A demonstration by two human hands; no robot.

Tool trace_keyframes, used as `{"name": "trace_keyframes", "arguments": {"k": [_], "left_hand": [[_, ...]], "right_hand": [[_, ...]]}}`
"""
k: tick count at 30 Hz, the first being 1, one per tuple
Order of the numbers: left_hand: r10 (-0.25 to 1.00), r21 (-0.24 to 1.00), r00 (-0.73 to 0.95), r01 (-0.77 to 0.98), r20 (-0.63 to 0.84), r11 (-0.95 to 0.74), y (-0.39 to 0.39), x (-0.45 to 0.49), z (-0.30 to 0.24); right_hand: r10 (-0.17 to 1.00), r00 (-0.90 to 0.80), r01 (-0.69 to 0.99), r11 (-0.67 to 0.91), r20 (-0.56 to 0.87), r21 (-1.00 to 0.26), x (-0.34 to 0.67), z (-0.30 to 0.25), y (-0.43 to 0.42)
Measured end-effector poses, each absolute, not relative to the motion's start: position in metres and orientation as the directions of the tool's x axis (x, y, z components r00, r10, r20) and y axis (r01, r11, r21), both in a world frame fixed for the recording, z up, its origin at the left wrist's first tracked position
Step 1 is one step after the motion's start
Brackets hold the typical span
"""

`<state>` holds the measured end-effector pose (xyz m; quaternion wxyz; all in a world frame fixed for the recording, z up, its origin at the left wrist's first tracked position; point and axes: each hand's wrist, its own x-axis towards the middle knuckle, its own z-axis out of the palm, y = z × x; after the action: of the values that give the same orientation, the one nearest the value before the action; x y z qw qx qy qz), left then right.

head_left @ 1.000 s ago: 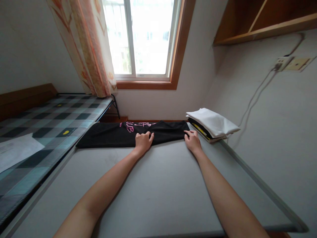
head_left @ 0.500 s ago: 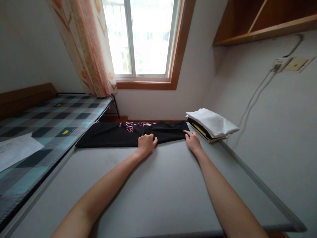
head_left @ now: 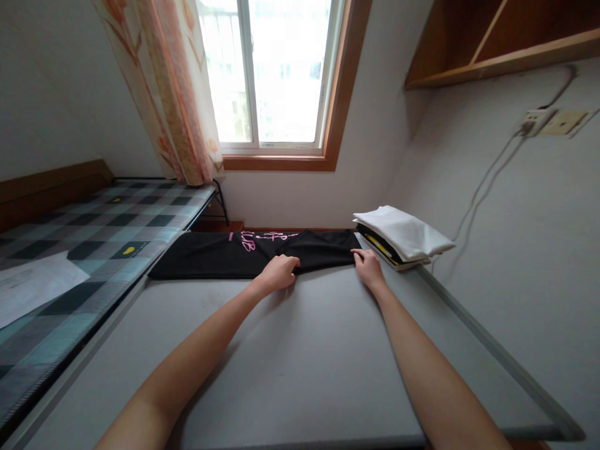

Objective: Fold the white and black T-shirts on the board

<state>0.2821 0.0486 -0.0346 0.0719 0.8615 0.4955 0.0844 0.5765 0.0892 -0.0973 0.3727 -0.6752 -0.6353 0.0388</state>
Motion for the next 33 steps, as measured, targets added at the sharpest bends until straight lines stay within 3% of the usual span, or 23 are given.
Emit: {"name": "trace_keyframes", "arguments": {"k": [7,10,16,18,20,23,25,29,33], "left_hand": [[0.827,0.305,0.561,0.795,-0.042,-0.524,0.034,0.29,-0.024],[0.779,0.306,0.62,0.764,-0.099,-0.569,0.024,0.294,-0.019],[0.65,0.381,0.733,0.669,-0.201,-0.638,0.012,0.299,-0.009],[0.645,0.418,0.725,0.677,-0.24,-0.606,0.015,0.298,-0.008],[0.728,0.371,0.657,0.737,-0.197,-0.565,0.021,0.294,-0.009],[0.883,0.217,0.468,0.858,0.048,-0.466,0.033,0.286,-0.017],[0.919,0.197,0.366,0.9,0.145,-0.39,0.042,0.28,-0.026],[0.925,0.337,0.36,0.862,0.12,-0.379,0.058,0.273,-0.043],[0.918,0.563,0.384,0.739,0.098,-0.37,0.067,0.273,-0.049]], "right_hand": [[0.906,0.213,0.928,-0.071,0.366,-0.365,0.582,-0.068,0.075],[0.931,0.255,0.95,-0.192,0.259,-0.247,0.584,-0.054,0.067],[0.96,0.273,0.958,-0.277,-0.056,-0.071,0.588,-0.041,0.058],[0.953,0.298,0.954,-0.3,-0.059,-0.024,0.584,-0.04,0.057],[0.951,0.309,0.951,-0.309,0.013,0.013,0.577,-0.04,0.057],[0.969,0.205,0.978,-0.207,0.141,0.0,0.563,-0.042,0.057],[0.98,0.071,0.997,-0.065,0.184,-0.037,0.552,-0.046,0.057],[0.964,-0.131,0.986,0.151,0.23,-0.072,0.534,-0.056,0.055],[0.948,-0.213,0.964,0.243,0.235,-0.108,0.522,-0.066,0.054]]}}
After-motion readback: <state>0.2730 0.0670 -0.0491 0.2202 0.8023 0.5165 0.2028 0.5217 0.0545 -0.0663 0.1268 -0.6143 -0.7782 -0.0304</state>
